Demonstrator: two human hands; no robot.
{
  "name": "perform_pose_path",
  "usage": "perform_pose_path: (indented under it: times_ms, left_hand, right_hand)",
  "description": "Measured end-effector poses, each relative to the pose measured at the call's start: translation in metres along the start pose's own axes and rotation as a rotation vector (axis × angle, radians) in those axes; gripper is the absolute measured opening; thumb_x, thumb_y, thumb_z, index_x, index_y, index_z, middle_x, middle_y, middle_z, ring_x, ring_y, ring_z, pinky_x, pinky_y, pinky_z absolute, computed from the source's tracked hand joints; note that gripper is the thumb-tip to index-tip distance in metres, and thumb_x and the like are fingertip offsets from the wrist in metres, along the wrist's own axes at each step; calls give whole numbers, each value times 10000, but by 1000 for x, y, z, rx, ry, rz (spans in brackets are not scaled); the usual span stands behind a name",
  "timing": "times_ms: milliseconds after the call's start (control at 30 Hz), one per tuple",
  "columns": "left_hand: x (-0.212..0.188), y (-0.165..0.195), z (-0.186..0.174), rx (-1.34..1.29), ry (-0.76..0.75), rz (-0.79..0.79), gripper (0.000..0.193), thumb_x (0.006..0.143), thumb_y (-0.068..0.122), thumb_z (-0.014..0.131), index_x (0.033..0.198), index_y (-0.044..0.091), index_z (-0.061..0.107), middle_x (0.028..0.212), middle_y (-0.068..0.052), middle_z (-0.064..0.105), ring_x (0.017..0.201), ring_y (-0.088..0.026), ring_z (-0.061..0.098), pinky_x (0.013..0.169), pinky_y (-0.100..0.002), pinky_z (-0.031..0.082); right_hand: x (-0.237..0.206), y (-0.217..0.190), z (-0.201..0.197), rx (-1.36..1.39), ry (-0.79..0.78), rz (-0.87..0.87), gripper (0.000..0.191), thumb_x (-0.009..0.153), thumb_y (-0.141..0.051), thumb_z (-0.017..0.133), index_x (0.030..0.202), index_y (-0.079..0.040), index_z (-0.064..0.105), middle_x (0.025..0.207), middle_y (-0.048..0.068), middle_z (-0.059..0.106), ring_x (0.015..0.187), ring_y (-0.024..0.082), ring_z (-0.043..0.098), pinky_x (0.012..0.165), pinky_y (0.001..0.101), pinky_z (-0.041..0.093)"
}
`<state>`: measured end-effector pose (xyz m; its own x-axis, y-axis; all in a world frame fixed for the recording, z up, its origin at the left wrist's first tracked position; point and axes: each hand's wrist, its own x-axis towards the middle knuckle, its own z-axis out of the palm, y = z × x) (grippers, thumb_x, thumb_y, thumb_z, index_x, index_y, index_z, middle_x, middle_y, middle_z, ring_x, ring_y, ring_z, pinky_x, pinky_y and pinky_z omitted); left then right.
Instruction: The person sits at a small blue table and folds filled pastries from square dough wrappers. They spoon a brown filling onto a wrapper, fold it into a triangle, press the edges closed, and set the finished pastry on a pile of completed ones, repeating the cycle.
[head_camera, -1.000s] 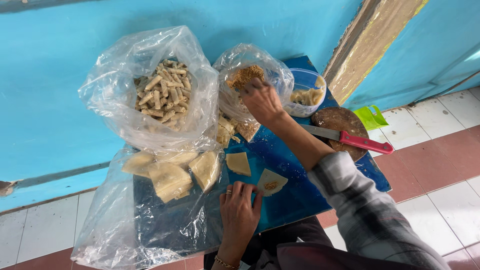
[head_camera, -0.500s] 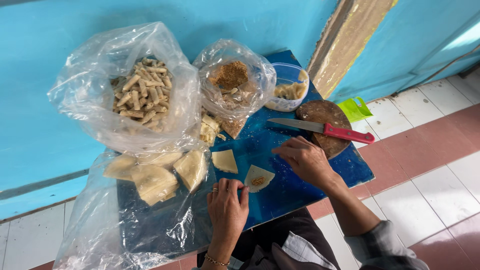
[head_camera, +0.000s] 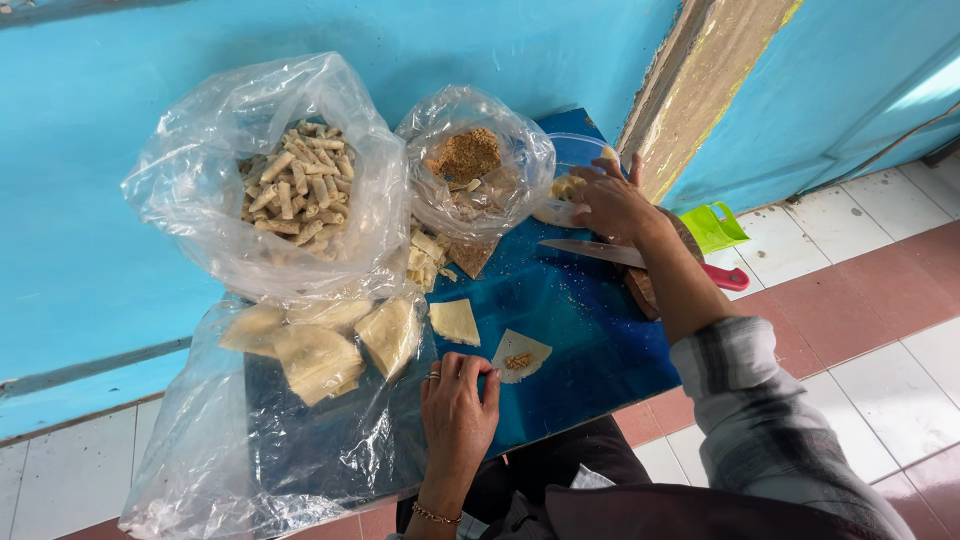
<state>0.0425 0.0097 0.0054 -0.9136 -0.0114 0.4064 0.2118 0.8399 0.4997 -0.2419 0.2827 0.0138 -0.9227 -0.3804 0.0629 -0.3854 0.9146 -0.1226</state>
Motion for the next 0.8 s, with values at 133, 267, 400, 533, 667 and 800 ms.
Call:
perform_pose_path:
  times_ms: [133, 267, 400, 533, 667, 800]
  left_hand:
    - [-1, -1, 3, -6, 23, 35, 149, 894, 223, 754, 890, 129, 639, 876, -36, 591, 898, -243, 640, 734, -417, 461]
    - [-2, -1, 4, -12, 14, 27, 150, 887, 222, 759, 891, 126, 645, 874, -34, 593, 882, -243, 638, 729, -422, 461]
    - [-2, 0, 2, -11, 0, 22, 147, 895, 226, 756, 893, 127, 648, 876, -35, 594, 879, -243, 638, 730, -423, 462]
    - [-2, 0, 2, -11, -7, 17, 143, 898, 231, 750, 896, 128, 650, 882, -34, 597, 876, -241, 637, 733, -422, 466]
    - [-3, 0, 2, 5, -12, 17, 144, 900, 232, 751, 897, 131, 649, 889, -36, 600, 881, -246, 637, 736, -426, 467]
    - [-3, 0, 2, 2, -9, 20, 140, 898, 227, 748, 905, 132, 645, 902, -31, 606, 905, -244, 640, 752, -427, 472]
  right_hand:
    - [16, 10, 16, 100, -6, -26, 454, 723, -399, 819, 1151, -252, 781, 1651, 29, 310, 1555, 316, 103, 1120, 771, -101]
    - [27, 8, 32, 108, 36, -43, 413, 779, -383, 833, 1169, -256, 785, 1683, 44, 283, 1563, 330, 77, 1115, 775, -129]
    - [26, 3, 30, 114, 34, -14, 442, 753, -416, 869, 1137, -221, 772, 1654, 28, 317, 1569, 320, 117, 1136, 768, -124]
    - [11, -8, 18, 176, 144, 35, 386, 699, -334, 875, 1050, -203, 782, 1623, 36, 379, 1548, 328, 176, 1165, 746, -79]
    - [-11, -22, -3, 238, 262, 81, 372, 723, -232, 862, 1068, -170, 739, 1604, 105, 386, 1521, 344, 181, 1171, 712, -16]
    - [-64, -45, -21, 409, 384, -109, 391, 776, -43, 696, 1121, -222, 734, 1640, 75, 441, 1540, 292, 321, 1261, 631, 192]
